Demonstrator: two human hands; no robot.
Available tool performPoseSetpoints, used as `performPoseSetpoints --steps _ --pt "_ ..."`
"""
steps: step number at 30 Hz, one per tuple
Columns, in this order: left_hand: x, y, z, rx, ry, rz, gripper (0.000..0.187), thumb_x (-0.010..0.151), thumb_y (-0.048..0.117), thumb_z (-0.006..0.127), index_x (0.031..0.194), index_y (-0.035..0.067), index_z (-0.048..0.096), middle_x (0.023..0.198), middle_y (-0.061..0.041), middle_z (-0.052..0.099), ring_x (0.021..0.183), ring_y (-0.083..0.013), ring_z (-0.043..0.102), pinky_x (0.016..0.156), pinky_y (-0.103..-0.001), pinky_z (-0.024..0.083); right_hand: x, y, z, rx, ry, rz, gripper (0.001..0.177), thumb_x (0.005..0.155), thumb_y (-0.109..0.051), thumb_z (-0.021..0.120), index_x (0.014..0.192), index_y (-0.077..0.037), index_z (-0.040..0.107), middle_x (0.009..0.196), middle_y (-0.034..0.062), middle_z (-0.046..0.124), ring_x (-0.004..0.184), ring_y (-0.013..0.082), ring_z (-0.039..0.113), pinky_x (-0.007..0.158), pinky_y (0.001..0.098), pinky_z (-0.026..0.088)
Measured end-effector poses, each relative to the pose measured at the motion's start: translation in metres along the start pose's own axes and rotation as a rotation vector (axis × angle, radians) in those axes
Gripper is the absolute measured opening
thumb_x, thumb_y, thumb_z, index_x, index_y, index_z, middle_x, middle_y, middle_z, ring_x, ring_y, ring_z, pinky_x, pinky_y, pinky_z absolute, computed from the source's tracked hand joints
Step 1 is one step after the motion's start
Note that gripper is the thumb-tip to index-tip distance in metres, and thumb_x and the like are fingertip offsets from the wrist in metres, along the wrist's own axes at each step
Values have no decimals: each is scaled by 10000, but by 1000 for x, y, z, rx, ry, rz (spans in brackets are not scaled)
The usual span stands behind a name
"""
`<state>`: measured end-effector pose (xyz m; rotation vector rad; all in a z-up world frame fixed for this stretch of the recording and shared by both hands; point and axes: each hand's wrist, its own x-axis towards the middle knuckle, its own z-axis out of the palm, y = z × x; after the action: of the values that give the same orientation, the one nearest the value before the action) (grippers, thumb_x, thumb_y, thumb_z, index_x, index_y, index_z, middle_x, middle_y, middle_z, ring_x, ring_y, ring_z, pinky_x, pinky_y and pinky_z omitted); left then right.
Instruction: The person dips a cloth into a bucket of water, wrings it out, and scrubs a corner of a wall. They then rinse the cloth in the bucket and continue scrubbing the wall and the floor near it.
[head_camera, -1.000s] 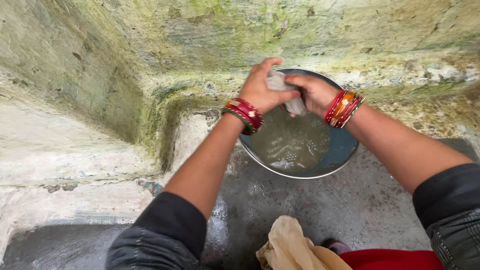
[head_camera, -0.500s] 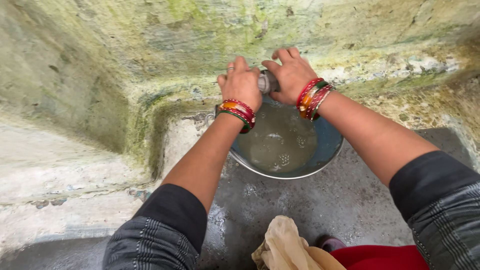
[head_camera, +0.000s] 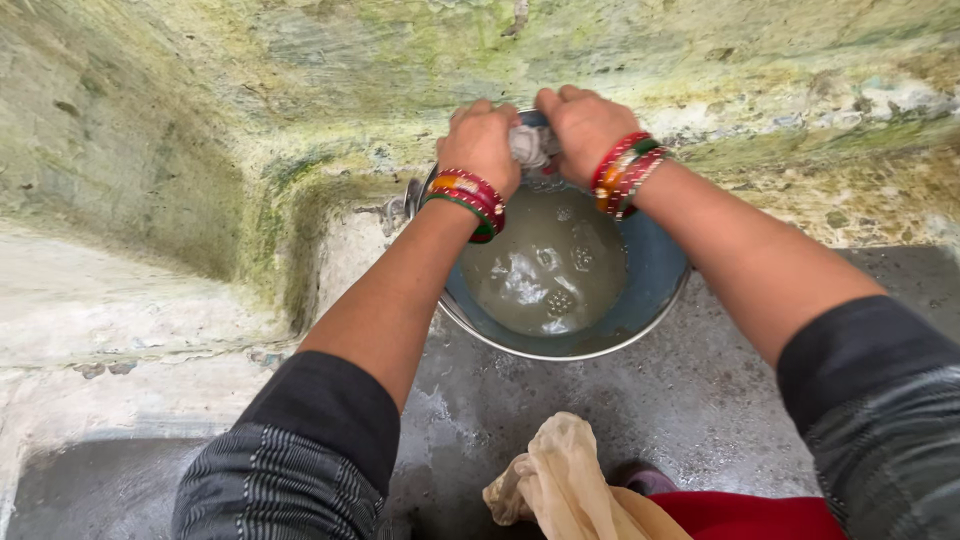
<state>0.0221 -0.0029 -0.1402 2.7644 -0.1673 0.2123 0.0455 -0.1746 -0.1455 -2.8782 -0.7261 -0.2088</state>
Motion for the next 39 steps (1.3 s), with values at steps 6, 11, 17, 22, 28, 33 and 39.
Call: performPoseSetpoints --steps 6,11,17,22,28,33,39 --pt "32 46 43 -90 54 278 367 705 23 716 1036 182 712 1092 -83 658 1121 -357 599 879 -542 500 -51 55 -23 27 1 124 565 734 -272 883 1145 -49 566 1060 204 689 987 419 663 808 519 538" --pt "55 95 83 -127 16 552 325 711 59 739 1010 184 716 1020 -100 672 1029 -346 650 861 -504 523 -96 86 -40 8 -91 275 548 766 -347 879 1120 -30 606 987 237 713 968 425 679 835 521 539" --pt "46 108 64 -370 108 493 361 645 76 785 992 135 709 1010 -136 671 995 -368 659 845 -463 542 -97 102 -56 325 -75 299 517 808 -315 823 1216 -46 653 1054 201 736 994 364 709 888 473 549" --pt "57 120 3 -693 280 425 349 713 211 786 1040 123 702 1004 -107 730 986 -317 728 894 -404 583 -84 75 -89 1467 138 138 526 972 -278 727 1407 -41 548 1355 102 620 1253 243 603 1076 465 501" --pt "-4 143 -23 -711 392 546 331 778 355 710 1038 153 677 968 -96 692 910 -295 716 818 -427 572 -79 61 -67 2066 49 159 614 962 -578 488 1385 -140 562 1335 66 658 1251 237 627 1076 525 477" --pt "-14 136 -16 -462 510 685 354 970 442 595 1121 122 592 965 -121 591 873 -315 655 773 -473 539 -64 87 -1 2085 287 376 481 1067 -551 454 1222 -119 599 1146 86 689 1077 228 700 934 408 624" --pt "-9 120 -5 -395 438 430 342 1003 464 516 1039 140 621 912 -111 660 880 -356 682 751 -496 549 -54 73 20 1939 289 471 388 1118 -487 465 1121 -135 627 942 45 673 791 199 674 622 372 542"
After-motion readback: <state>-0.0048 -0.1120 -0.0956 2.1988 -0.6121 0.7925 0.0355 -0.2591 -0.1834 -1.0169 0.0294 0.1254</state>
